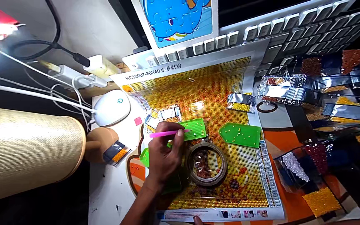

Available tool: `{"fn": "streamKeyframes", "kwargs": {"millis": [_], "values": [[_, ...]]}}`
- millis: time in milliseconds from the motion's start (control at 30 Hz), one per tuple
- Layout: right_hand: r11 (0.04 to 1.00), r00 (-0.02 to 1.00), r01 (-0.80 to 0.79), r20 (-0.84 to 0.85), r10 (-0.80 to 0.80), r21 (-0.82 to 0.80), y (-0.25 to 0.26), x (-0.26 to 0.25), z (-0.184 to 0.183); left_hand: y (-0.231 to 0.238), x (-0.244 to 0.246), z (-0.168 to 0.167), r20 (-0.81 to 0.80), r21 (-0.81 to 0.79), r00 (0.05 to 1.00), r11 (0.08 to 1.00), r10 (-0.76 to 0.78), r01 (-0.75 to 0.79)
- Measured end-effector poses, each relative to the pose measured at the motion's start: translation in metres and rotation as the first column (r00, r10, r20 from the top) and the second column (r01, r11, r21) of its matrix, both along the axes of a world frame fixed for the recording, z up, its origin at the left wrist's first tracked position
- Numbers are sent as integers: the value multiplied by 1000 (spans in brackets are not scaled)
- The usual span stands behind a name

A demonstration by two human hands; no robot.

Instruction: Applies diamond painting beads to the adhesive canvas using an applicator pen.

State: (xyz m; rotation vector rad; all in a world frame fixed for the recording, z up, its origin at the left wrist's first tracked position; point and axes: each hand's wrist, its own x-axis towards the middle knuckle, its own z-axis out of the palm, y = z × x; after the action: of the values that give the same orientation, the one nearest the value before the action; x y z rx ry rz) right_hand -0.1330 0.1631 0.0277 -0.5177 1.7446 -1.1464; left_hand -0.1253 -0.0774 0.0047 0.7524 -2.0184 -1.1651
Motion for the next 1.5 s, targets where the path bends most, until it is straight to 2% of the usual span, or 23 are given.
{"fn": "streamKeyframes", "kwargs": {"millis": [67, 167, 333, 467, 667, 800, 933, 1033, 1100, 1200, 1233, 1267, 1300, 1367, 1467, 1500], "values": [[1000, 999, -11, 51, 10, 26, -1, -4, 3, 3, -17, 6, 38, -50, 999, 998, -36, 38], [1000, 1000, 4, 13, -4, 9, 0, -2, 1, 6, -37, 13, 115, -120, 991, 989, -67, 81], [972, 981, -194, 48, 190, 130, -3, -11, 8, 6, -52, 15, 169, -190, 984, 977, -64, 96], [982, 981, -173, -78, 179, 81, 0, -5, 1, 6, -54, 13, 175, -201, 982, 975, -64, 99], [990, 991, -133, -23, 134, 40, 7, -1, -8, 7, -56, 12, 188, -227, 981, 969, -56, 99], [996, 994, -93, -65, 93, -8, 9, 3, -13, 7, -55, 18, 160, -214, 985, 972, -59, 93], [999, 999, -39, -13, 39, 27, 33, 22, -52, 10, -47, 30, 115, -148, 991, 985, -73, 90], [985, 975, -173, -137, 175, 28, 62, 36, -101, 18, -36, 43, 74, -125, 992, 986, -98, 107], [963, 953, -264, -139, 268, 47, 58, 22, -90, 28, -21, 50, 40, -105, 991, 986, -126, 129], [976, 965, -214, -164, 205, -40, 50, 21, -90, 41, 25, 43, -77, 16, 994, 997, -75, 76], [965, 962, -257, -117, 248, -62, 45, 17, -80, 48, 42, 40, -121, 72, 992, 996, -34, 43], [939, 940, -338, -82, 332, -71, 34, 6, -58, 58, 56, 37, -150, 122, 989, 992, -2, 20], [931, 933, -356, -92, 348, -85, 17, -6, -32, 70, 66, 34, -162, 161, 987, 987, 20, 6], [938, 944, -311, -164, 286, -156, -10, -20, 3, 101, 83, 22, -166, 228, 985, 973, 57, -18], [946, 970, -235, -119, 213, -223, -9, -11, -13, 143, 98, -1, -178, 287, 978, 956, 109, -54], [943, 971, -240, -57, 233, -232, -5, -7, -21, 153, 100, -9, -194, 291, 972, 954, 132, -71]]}}
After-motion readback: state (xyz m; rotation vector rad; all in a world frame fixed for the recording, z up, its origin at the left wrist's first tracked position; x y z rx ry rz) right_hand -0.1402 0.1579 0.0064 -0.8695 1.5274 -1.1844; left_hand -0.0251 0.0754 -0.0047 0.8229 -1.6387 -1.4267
